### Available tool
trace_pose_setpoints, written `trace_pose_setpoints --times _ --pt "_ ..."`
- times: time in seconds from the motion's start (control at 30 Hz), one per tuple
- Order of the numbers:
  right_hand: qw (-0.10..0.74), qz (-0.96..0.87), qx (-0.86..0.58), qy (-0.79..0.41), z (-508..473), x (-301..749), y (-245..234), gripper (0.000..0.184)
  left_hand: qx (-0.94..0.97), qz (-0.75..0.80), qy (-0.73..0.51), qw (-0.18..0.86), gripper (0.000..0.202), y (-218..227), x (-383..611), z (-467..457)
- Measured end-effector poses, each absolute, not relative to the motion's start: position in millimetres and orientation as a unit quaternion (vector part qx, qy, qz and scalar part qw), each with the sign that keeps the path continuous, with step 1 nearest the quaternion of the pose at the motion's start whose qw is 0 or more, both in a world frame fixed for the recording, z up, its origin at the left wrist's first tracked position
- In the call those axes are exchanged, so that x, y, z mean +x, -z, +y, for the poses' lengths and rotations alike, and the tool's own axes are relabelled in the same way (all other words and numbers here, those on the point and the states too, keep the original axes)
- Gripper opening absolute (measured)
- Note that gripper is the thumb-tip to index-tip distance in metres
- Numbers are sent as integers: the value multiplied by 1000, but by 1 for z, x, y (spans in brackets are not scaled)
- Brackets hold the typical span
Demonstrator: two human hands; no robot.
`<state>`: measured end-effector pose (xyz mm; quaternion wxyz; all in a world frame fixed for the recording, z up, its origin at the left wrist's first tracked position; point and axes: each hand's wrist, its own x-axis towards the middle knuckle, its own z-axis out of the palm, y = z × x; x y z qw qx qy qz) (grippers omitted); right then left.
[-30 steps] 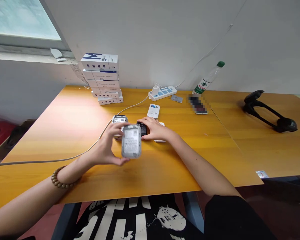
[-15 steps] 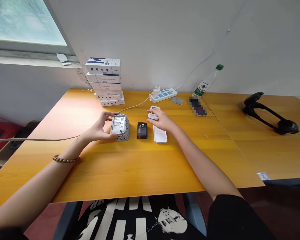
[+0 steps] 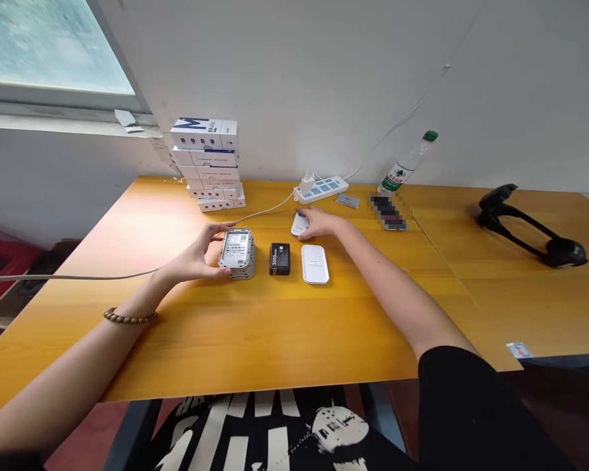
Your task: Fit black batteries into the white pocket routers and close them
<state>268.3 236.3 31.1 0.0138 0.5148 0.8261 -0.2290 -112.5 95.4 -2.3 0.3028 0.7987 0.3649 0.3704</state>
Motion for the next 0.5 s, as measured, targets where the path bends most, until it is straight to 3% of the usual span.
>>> trace_pose_setpoints --times 0.1,0.2,0.3,0.43,0.5 --pt "-49 826 512 230 218 269 -37 108 794 351 -430 248 82 -11 -105 88" --pt "-160 823 465 285 173 265 -53 102 777 319 -517 161 56 -29 -83 66" --pt "-246 817 383 354 110 252 -65 99 769 270 -555 165 47 -38 -52 34" --pt "-310 774 319 451 38 227 -64 82 740 298 -523 302 79 -35 -19 0" --pt "-317 758 312 478 17 218 -59 70 726 288 -505 367 84 -31 -12 -6"
